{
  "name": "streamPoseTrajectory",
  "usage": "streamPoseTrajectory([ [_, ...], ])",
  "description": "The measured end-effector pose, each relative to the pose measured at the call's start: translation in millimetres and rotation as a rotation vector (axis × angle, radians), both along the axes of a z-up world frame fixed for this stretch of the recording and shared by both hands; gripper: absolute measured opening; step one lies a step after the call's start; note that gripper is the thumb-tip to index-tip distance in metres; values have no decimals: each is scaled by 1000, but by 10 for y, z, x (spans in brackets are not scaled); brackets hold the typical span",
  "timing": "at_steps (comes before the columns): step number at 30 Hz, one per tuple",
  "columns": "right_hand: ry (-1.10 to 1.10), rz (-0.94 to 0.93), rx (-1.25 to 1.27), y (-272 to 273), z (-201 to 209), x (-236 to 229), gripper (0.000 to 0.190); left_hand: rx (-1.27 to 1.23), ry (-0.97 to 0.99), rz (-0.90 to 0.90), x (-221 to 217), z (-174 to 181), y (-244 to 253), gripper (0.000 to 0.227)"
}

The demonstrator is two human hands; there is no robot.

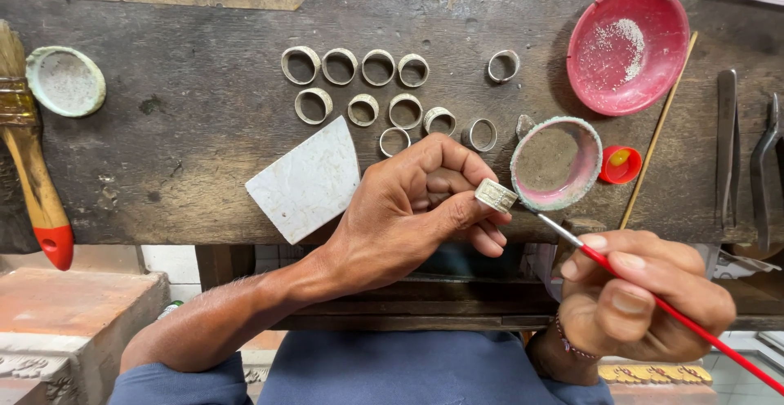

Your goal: The person is applying a grey paste to a small metal ring using a fine-tipped brush at a jewelry workshop.

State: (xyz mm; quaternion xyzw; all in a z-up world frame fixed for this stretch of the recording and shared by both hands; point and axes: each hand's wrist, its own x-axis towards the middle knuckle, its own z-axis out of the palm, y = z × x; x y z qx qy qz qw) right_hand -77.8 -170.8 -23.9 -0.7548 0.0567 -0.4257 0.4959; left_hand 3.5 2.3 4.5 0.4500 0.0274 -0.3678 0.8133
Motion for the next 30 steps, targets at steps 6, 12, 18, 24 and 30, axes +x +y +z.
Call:
streamPoseTrajectory([
  [6,-3,16,-2,1,36,0,27,-188,149,3,36,26,74,26],
  [12,12,17,48,63,78,-41,23,-323,189,-15,-1,-4,155,23],
  [18,-63,63,31,-70,-34,-35,27,-331,173,-20,2,3,171,21],
  [24,-28,63,27,-73,-21,-51,25,-313,156,-39,14,2,160,26],
  [30,22,88,31,-99,-28,-56,24,-291,142,-38,16,14,148,29],
])
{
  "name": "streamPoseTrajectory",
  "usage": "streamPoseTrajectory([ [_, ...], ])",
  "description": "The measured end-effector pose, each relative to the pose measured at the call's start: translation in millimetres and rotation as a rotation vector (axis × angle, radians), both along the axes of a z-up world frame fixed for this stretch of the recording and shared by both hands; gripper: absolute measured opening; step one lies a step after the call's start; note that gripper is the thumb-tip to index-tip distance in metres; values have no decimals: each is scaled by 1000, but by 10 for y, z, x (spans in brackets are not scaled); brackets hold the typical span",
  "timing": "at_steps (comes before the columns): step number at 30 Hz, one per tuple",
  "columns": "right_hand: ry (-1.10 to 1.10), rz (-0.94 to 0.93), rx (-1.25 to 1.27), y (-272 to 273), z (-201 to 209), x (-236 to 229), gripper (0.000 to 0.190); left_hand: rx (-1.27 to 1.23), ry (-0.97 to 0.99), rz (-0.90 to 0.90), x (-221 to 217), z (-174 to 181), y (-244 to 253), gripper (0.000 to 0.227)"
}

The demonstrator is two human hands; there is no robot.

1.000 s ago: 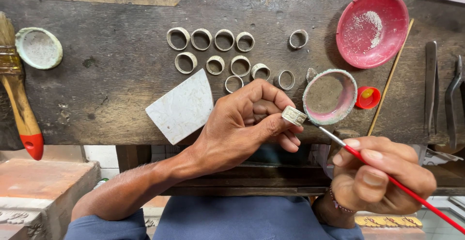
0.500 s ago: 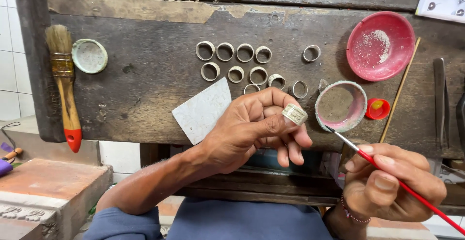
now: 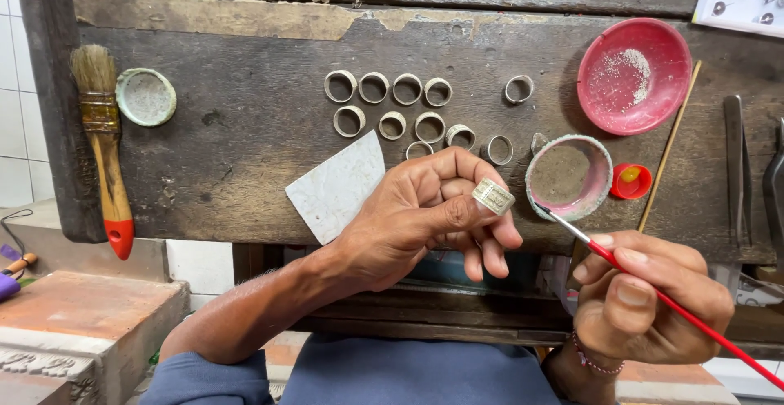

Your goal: The person is applying a grey paste to a small metal ring using a fine-tipped brush at a jewelry workshop.

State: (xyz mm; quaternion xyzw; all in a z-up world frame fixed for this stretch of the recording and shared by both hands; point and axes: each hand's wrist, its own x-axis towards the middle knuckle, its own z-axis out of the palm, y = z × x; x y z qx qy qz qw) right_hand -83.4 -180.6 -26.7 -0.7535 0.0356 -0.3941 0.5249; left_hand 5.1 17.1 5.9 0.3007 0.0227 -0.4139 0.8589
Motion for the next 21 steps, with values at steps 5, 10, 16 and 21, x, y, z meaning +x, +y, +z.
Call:
streamPoseTrajectory([
  [5,-8,-12,12,54,39,14,25,25,-15,3,9,13,-6,28],
  [10,32,-57,-3,152,151,19,28,72,-20,43,-21,-10,-67,26],
  [16,169,-101,9,-26,129,77,27,210,-43,75,-42,-55,-164,23],
  [21,311,-64,-96,-26,159,104,18,192,-56,66,-26,-56,-151,24],
])
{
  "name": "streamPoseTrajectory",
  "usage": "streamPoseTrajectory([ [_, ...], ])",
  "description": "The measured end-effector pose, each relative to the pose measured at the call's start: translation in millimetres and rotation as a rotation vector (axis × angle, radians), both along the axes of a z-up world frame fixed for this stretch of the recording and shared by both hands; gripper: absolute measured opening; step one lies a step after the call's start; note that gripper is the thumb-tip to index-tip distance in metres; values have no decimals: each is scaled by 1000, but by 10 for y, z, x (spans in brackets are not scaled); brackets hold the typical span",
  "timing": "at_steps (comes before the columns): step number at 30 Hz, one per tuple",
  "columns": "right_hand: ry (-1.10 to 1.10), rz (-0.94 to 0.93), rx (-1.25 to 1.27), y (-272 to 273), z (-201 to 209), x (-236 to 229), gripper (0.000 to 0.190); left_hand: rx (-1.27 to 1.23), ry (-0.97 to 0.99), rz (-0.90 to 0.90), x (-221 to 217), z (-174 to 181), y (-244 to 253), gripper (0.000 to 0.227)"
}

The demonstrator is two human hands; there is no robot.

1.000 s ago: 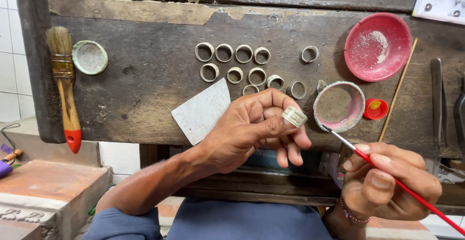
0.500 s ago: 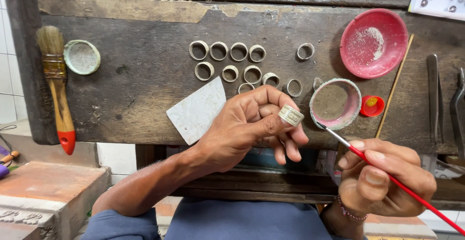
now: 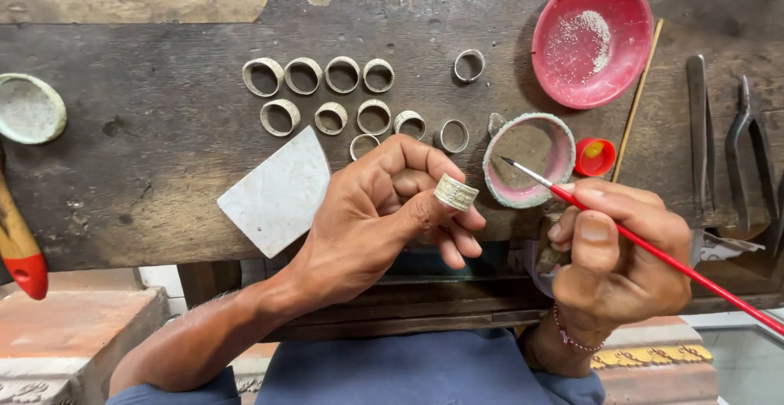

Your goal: The person is applying a grey paste to a small metal ring using a fine-tipped brush at a jewelry workshop.

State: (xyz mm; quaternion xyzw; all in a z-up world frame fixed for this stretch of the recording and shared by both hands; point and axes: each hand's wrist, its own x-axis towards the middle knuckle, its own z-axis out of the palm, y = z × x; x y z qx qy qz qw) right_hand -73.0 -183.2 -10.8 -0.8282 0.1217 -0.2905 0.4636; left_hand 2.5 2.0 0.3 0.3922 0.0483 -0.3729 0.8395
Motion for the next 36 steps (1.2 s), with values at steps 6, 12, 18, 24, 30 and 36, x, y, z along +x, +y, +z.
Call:
streamPoseTrajectory([
  [6,50,-28,-24,14,-14,14,24,3,14,-14,22,16,4,24],
  [12,65,-38,-18,28,-18,25,25,7,-23,-21,28,5,5,24],
  [18,50,-1,-48,-28,-68,17,22,-10,-24,-19,20,-5,10,24],
  [24,57,-35,2,25,-31,18,26,-4,-13,-19,22,-8,4,24],
  [30,-75,-43,18,-6,-61,-49,28,-10,-13,-11,17,-5,2,23],
  [36,-298,36,80,5,-104,-75,22,-51,10,10,-15,-39,-6,22],
])
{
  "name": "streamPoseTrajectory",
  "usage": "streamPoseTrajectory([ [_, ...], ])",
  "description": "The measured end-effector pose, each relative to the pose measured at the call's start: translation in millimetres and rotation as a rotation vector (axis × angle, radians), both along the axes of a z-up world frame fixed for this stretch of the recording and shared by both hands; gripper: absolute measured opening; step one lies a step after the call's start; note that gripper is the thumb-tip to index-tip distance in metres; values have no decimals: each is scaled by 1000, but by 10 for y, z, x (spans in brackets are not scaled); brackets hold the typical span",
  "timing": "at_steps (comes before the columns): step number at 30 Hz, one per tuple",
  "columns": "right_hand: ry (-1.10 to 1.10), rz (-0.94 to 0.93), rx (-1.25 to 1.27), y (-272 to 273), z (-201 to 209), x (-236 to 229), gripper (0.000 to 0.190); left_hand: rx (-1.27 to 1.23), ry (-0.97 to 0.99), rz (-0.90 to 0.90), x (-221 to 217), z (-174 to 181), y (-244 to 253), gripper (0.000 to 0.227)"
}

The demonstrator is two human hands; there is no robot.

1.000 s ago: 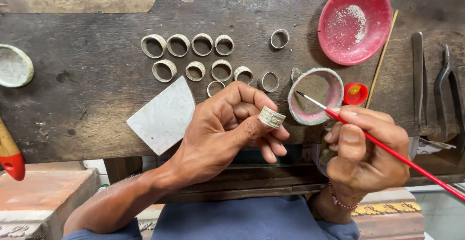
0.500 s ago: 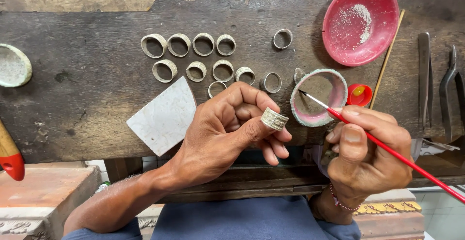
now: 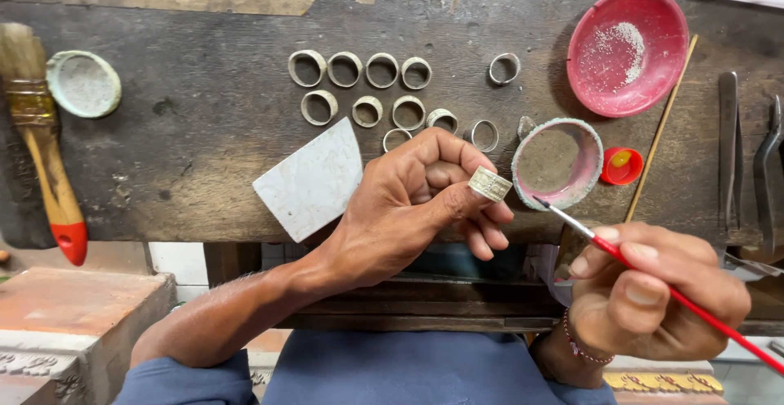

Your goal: The person is applying a grey paste to a small metal ring using a fine-tipped brush at a jewelry workshop.

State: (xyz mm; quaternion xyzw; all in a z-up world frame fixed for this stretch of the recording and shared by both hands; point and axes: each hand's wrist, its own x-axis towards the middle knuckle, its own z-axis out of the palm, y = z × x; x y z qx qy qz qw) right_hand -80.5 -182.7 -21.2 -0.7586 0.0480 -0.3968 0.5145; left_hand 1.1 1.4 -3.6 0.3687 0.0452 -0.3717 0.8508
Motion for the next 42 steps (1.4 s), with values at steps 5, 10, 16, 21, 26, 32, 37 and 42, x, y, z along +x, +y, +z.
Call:
streamPoseTrajectory([
  [5,-17,-8,-18,140,63,15,28,8,-6,1,-5,3,0,24],
  [10,-55,49,-13,78,-10,21,27,25,-14,-5,9,34,3,26],
  [16,-51,74,-35,71,-25,26,26,17,-35,-11,14,39,15,27],
  [21,-23,70,-37,58,-37,7,27,38,-36,-20,16,40,7,26],
  [26,-26,77,-37,48,-47,16,26,38,-37,-23,19,40,10,25],
  [32,-16,58,-35,89,-17,23,27,34,-32,-25,22,34,7,24],
  [37,-32,41,0,103,-16,32,26,37,-27,-24,23,32,4,23],
  [42,-35,39,-22,98,-9,40,29,37,-24,-26,25,42,8,22],
])
